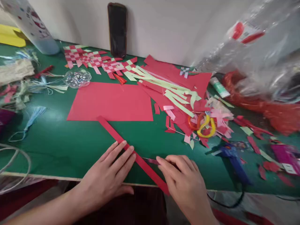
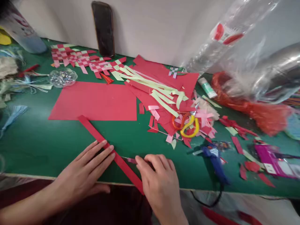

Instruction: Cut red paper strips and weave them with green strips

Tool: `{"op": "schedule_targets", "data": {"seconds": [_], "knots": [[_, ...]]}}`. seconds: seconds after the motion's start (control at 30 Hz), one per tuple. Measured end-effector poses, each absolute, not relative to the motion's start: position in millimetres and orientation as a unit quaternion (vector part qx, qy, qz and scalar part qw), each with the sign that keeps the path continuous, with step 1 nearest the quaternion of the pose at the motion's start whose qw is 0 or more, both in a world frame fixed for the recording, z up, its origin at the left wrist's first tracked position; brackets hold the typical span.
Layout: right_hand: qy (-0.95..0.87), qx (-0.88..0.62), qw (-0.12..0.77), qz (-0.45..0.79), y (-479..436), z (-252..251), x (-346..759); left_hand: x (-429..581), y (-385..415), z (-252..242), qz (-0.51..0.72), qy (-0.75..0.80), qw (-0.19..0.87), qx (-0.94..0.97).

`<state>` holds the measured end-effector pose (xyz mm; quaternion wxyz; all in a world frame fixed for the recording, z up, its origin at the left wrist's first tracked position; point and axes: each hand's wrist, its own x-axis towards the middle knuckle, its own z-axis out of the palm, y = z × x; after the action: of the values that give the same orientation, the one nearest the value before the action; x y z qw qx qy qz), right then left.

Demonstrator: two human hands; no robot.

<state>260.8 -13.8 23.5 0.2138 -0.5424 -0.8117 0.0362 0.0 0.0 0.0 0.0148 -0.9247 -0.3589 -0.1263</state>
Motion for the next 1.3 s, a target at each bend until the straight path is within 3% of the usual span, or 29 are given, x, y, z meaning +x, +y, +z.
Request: {"op": "schedule_targets", "data": {"seconds": [1.3], "knots": [[-0.819, -0.53, 0.214, 0.051, -23.1, 25.3, 248.6, 0.4, 0.6, 4.0, -0.159, -0.327, 0.024, -0.931]]}}
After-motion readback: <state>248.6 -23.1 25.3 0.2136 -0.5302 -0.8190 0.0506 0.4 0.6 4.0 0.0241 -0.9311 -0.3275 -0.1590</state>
